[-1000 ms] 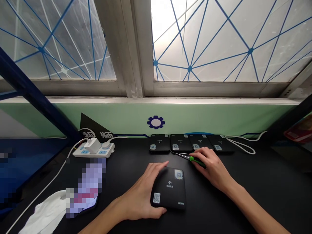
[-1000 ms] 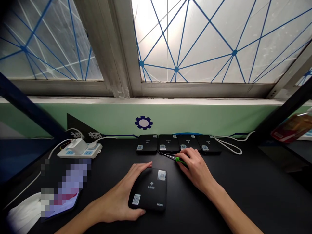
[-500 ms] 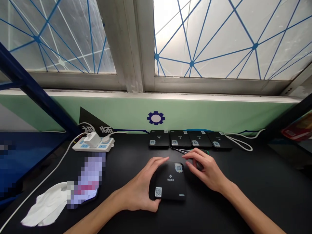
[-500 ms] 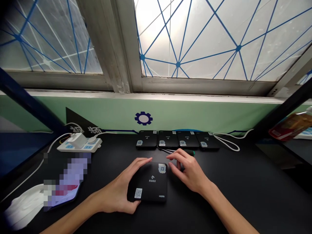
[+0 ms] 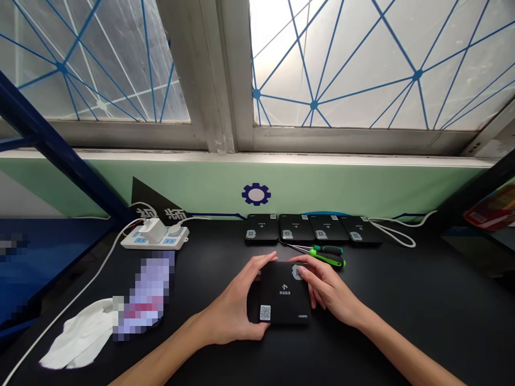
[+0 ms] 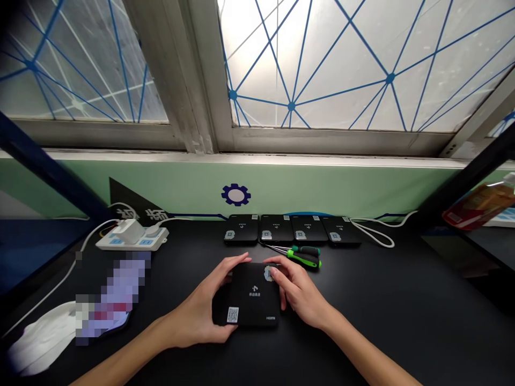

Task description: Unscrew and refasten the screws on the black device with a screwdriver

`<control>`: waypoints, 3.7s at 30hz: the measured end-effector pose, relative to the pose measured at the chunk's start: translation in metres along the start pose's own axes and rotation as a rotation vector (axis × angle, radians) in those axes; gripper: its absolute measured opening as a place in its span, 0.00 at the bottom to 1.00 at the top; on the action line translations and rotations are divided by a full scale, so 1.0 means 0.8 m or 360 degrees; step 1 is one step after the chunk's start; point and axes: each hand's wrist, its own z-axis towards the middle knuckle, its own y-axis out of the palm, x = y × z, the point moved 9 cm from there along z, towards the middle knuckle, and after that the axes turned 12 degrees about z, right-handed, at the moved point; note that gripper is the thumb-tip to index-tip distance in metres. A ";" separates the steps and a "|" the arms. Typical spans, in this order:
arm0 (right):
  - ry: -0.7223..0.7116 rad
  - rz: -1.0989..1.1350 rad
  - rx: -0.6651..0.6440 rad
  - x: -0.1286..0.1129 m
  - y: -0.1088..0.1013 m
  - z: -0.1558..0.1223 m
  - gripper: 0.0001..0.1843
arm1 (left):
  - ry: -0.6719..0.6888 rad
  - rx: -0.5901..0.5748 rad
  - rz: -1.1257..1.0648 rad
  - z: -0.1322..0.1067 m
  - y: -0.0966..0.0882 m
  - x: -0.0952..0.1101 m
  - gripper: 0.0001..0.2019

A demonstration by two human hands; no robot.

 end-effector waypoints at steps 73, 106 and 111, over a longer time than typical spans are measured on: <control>0.0231 0.0104 -0.0066 0.008 -0.008 -0.005 0.38 | -0.0221 -0.0128 -0.0087 0.004 0.007 -0.015 0.56; 0.0072 -0.0116 0.0128 0.007 -0.019 -0.007 0.29 | -0.0181 -0.0218 0.0179 0.002 0.001 -0.011 0.67; 0.0075 -0.0122 0.0132 0.008 -0.020 -0.007 0.27 | -0.0168 -0.0227 0.0081 0.000 -0.004 -0.016 0.49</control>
